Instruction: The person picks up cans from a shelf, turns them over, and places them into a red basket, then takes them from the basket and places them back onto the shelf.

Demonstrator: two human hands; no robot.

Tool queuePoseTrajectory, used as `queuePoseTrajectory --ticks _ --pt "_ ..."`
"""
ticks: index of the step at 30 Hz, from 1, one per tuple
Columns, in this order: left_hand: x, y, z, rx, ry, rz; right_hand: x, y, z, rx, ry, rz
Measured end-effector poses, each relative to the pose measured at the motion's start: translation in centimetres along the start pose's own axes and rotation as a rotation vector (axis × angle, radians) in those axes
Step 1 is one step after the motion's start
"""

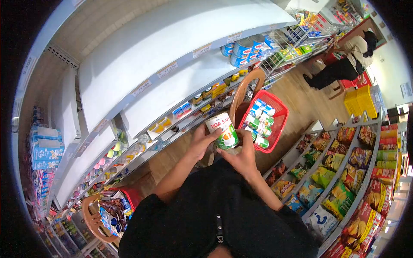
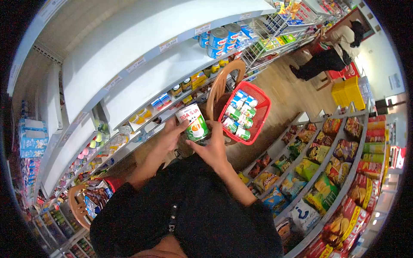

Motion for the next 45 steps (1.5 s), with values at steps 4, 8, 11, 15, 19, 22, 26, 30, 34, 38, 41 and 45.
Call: queuePoseTrajectory --ticks 4,8,11,15,19,22,26,30,34,38,41,45 --pt "-1.9 3.9 -2.4 -0.176 0.328 -0.234 -1.8 5.1 -2.5 0.079 0.061 0.103" --pt "-2.6 11.6 -2.1 -0.483 0.521 -0.338 -5.7 12.3 -7.6 0.228 0.07 0.083" --pt "-4.4 16.4 -4.2 -0.726 0.707 -0.426 -8.6 18.2 -9.5 0.284 0.188 0.02" --pt "-6.4 20.8 -6.9 -0.929 0.934 -0.513 -12.1 24.4 -11.1 0.302 0.154 -0.053" --pt "-5.7 25.3 -7.7 -0.96 1.01 -0.465 -15.5 27.3 -13.7 0.224 0.159 -0.112" --pt "-5.1 26.9 -7.6 -0.906 1.041 -0.455 -17.1 27.6 -15.2 0.191 0.114 -0.146" --pt "-5.0 27.9 -7.9 -0.803 0.979 -0.407 -17.8 28.6 -15.7 0.167 0.114 -0.112" --pt "-3.5 29.9 -7.0 -0.756 0.943 -0.397 -17.5 28.5 -15.1 0.183 0.058 -0.154" --pt "-2.8 30.9 -6.5 -0.744 0.823 -0.372 -17.7 28.2 -14.9 0.17 0.038 -0.152" --pt "-2.4 31.5 -5.8 -0.784 0.895 -0.443 -17.7 27.8 -14.7 0.17 0.005 -0.159" --pt "-2.7 30.8 -6.1 -0.736 0.781 -0.367 -17.3 27.4 -14.9 0.214 0.003 -0.134" --pt "-2.0 27.7 -3.9 -0.785 0.609 -0.548 -15.0 23.8 -14.0 0.393 0.065 -0.129"
Point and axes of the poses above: each hand's wrist, its own y-axis towards the middle knuckle, its own x-axis out of the back of the hand, z = x × y, the point moved 1 cm from there along y, towards the middle knuckle, and after that the axes turned 12 degrees about -z, right-handed, at the moved point
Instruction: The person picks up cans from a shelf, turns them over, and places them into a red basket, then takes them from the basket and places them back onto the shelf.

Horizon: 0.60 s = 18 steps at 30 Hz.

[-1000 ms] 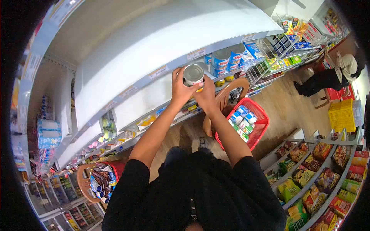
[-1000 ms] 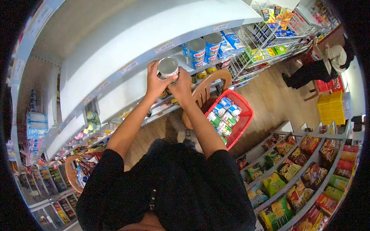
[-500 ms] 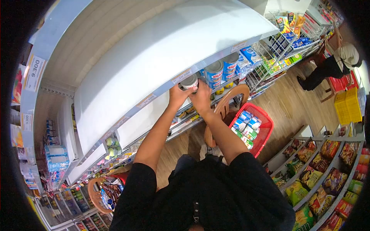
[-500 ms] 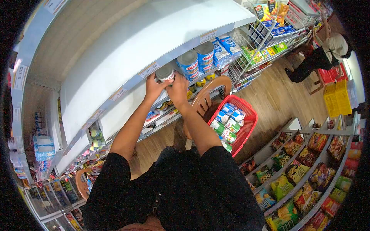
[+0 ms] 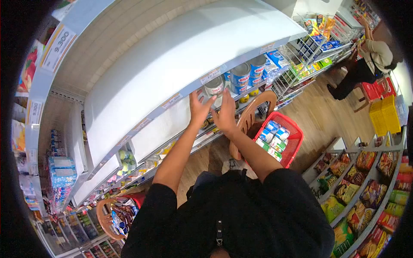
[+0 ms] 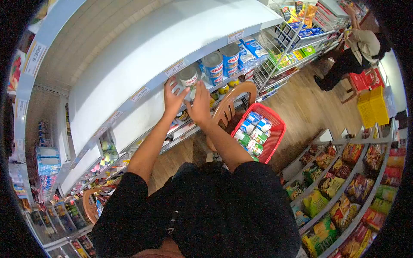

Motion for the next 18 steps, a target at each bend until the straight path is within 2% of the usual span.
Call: queuePoseTrajectory --ticks 3,5,7,9,13,15,16,18 --pt "3.9 -5.7 -2.5 -0.1 -0.03 -0.046 3.5 -4.4 2.1 -0.028 -0.009 0.073" --pt "6.6 -10.3 -1.9 0.031 -0.135 0.026 6.4 -8.8 2.2 -0.014 0.028 0.121" --pt "9.3 -14.9 1.3 0.134 -0.191 0.21 9.8 -13.5 2.1 -0.163 -0.014 0.214" --pt "11.3 -19.4 1.3 0.324 -0.194 0.322 13.0 -19.5 0.9 -0.36 -0.141 0.225" --pt "12.5 -25.3 2.4 0.492 -0.176 0.507 20.5 -31.2 -1.5 -0.811 -0.375 0.089" --pt "12.3 -27.6 2.3 0.744 -0.221 0.622 24.5 -37.3 -3.9 -1.029 -0.425 -0.012" --pt "11.7 -28.4 3.0 0.797 -0.236 0.689 26.1 -37.7 -2.7 -0.996 -0.614 -0.027" --pt "10.2 -29.3 3.2 0.834 -0.167 0.797 29.0 -38.6 -1.5 -1.027 -0.677 -0.038"
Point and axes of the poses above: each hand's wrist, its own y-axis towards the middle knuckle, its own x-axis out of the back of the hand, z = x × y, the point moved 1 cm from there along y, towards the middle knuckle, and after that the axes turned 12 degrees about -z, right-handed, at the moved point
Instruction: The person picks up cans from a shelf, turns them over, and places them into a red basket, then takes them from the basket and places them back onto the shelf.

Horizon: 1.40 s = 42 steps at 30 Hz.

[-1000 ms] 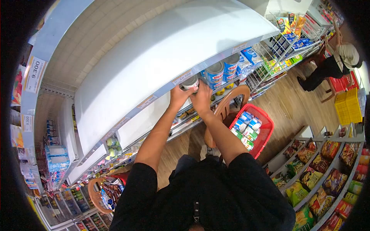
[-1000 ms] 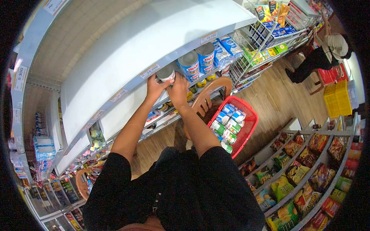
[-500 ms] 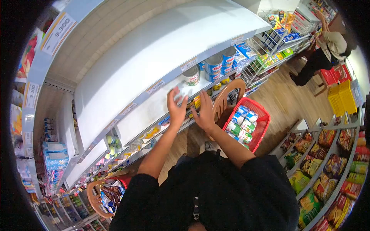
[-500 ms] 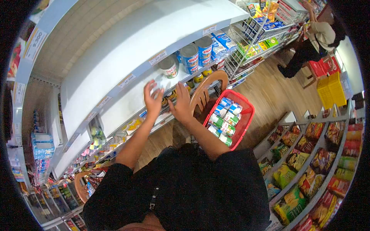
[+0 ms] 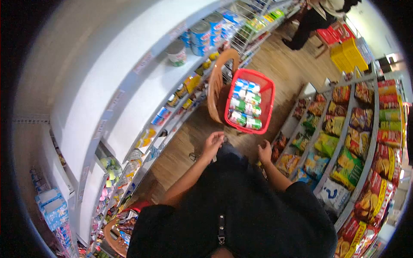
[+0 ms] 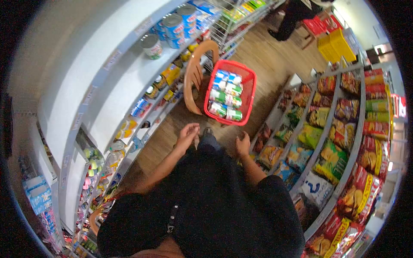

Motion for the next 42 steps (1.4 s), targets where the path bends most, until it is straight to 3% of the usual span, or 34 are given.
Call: queuePoseTrajectory --ticks 2,5,6,7,9,11,13,15,17,19,21,25,27,29,31,37,39,40,42 --pt "-1.4 0.5 0.3 0.037 0.047 0.026 2.1 -0.2 0.2 -0.03 -0.031 -0.01" --pt "-4.1 3.5 2.7 -0.114 0.178 0.033 2.9 1.9 -0.2 -0.037 0.042 0.015" --pt "-5.0 4.3 3.1 -0.209 0.265 0.043 2.3 3.2 -1.3 0.085 0.045 -0.024" --pt "-6.0 5.2 3.4 -0.306 0.351 0.051 2.4 4.5 -1.0 0.077 0.043 -0.021" --pt "-8.2 7.1 3.5 -0.239 0.397 0.039 1.5 7.4 -0.1 0.057 0.109 0.144" --pt "-10.5 8.6 3.0 0.177 0.231 -0.004 0.2 10.6 0.3 0.162 0.172 0.152" --pt "-12.6 10.5 3.3 0.297 0.238 -0.014 -1.2 13.7 0.1 0.264 0.234 0.171" --pt "-14.2 12.8 4.5 0.477 -0.006 -0.097 -2.9 16.8 -0.1 0.368 0.152 0.234" --pt "-15.5 15.1 6.9 0.518 -0.083 -0.129 -4.7 19.0 -0.6 0.362 0.08 0.263" --pt "-17.9 17.3 8.1 0.548 0.107 -0.183 -6.5 21.6 -0.2 0.37 0.013 0.278" --pt "-19.8 18.9 9.6 0.526 0.157 -0.142 -7.6 22.8 0.9 0.335 -0.137 0.336" --pt "-23.0 22.1 12.7 0.444 0.065 -0.276 -8.5 24.1 3.4 0.371 -0.349 0.371" --pt "-22.4 25.2 16.6 0.208 0.497 -0.45 -8.8 24.4 4.5 0.313 -0.47 0.456" --pt "-22.6 26.8 17.6 0.283 0.471 -0.479 -10.9 24.6 3.1 0.334 -0.473 0.406" --pt "-24.9 25.2 11.9 0.525 0.185 -0.547 -12.7 24.5 1.0 0.358 -0.477 0.367" --pt "-25.3 25.3 11.9 0.605 0.025 -0.529 -10.4 25.6 1.1 0.405 -0.309 0.451" --pt "-24.4 24.9 12.6 0.613 -0.096 -0.593 -9.1 25.5 1.7 0.431 -0.17 0.348" --pt "-23.5 24.3 12.7 0.639 -0.192 -0.495 -8.2 25.5 2.2 0.442 -0.172 0.353" --pt "-22.4 23.1 12.6 0.639 -0.246 -0.428 -6.1 25.6 3.1 0.148 -0.079 0.505"
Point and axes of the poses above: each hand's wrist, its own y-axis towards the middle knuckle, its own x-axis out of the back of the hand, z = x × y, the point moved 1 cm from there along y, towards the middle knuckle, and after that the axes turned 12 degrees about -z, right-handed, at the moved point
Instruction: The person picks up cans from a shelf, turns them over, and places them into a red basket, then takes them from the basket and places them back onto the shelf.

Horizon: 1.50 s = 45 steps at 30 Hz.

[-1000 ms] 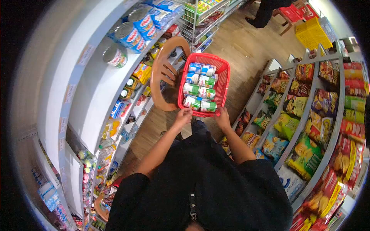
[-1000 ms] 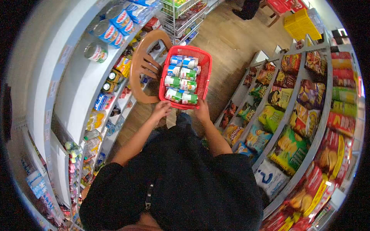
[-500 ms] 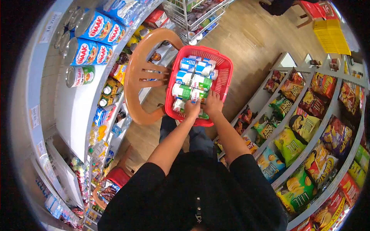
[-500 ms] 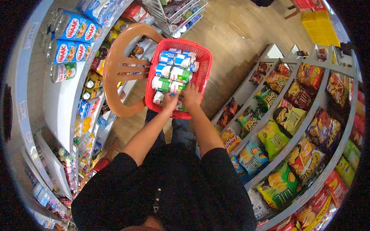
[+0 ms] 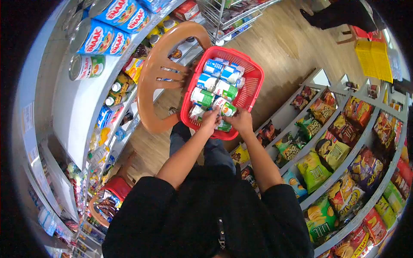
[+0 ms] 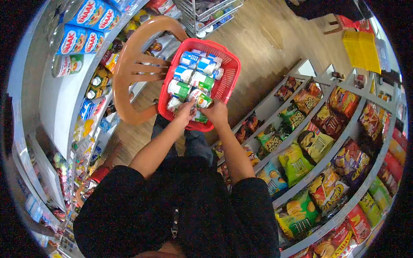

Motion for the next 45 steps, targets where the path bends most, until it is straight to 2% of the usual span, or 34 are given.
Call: queuePoseTrajectory --ticks 2,4,5,7,9,11,13,19,21,29,31,33,34,37,39,41,42,43,45 --pt "1.1 -1.1 -0.5 0.013 -0.023 0.082 1.6 -1.7 0.6 -0.029 0.063 -0.045" --pt "1.9 -2.7 -1.2 0.044 0.01 0.263 3.8 -4.1 2.1 -0.1 0.137 -0.085" --pt "2.2 -3.4 -1.7 0.04 0.004 0.269 4.3 -5.3 2.5 -0.093 0.132 -0.089" --pt "2.6 -5.0 -2.4 -0.002 -0.036 0.488 5.4 -7.7 3.4 -0.1 0.279 -0.173" --pt "3.0 -6.8 -2.9 -0.028 -0.059 0.528 6.9 -10.0 4.9 -0.125 0.292 -0.15" --pt "3.5 -9.8 -4.2 -0.12 -0.094 0.685 8.2 -11.6 6.7 -0.125 0.33 -0.222" --pt "4.1 -12.0 -5.0 -0.139 -0.118 0.695 8.7 -12.4 7.4 -0.082 0.309 -0.236" --pt "6.5 -18.1 -7.5 -0.248 -0.207 0.674 11.4 -14.7 11.7 0.057 0.23 -0.207" --pt "7.8 -19.8 -8.3 -0.277 -0.242 0.621 12.2 -15.6 13.6 0.065 0.37 -0.11" --pt "14.4 -25.8 -12.6 -0.556 -0.327 0.555 11.4 -17.6 20.5 0.309 0.432 -0.056" --pt "16.3 -27.2 -13.8 -0.656 -0.33 0.51 10.4 -17.7 22.7 0.397 0.385 -0.055" --pt "18.4 -29.0 -15.3 -0.893 -0.22 0.437 9.7 -18.3 25.4 0.508 0.455 -0.044" --pt "19.4 -30.0 -16.0 -0.91 -0.243 0.336 8.7 -18.3 26.2 0.526 0.513 0.001" --pt "22.5 -31.6 -18.2 -1.111 -0.26 0.231 5.9 -17.8 29.8 0.623 0.617 0.097" --pt "24.7 -30.9 -19.9 -1.267 -0.185 0.111 3.7 -16.9 32.3 0.775 0.669 0.081" --pt "26.6 -31.1 -21.8 -1.317 -0.226 0.058 2.2 -16.3 35.8 0.944 0.635 -0.001" --pt "27.6 -30.5 -22.8 -1.387 -0.189 -0.034 1.4 -15.9 37.4 1.005 0.571 -0.04" --pt "28.4 -29.8 -24.0 -1.391 -0.191 -0.032 0.2 -15.5 38.7 1.009 0.57 -0.044" --pt "30.1 -28.2 -26.4 -1.45 -0.206 -0.14 -2.5 -15.0 41.7 1.022 0.534 -0.228"
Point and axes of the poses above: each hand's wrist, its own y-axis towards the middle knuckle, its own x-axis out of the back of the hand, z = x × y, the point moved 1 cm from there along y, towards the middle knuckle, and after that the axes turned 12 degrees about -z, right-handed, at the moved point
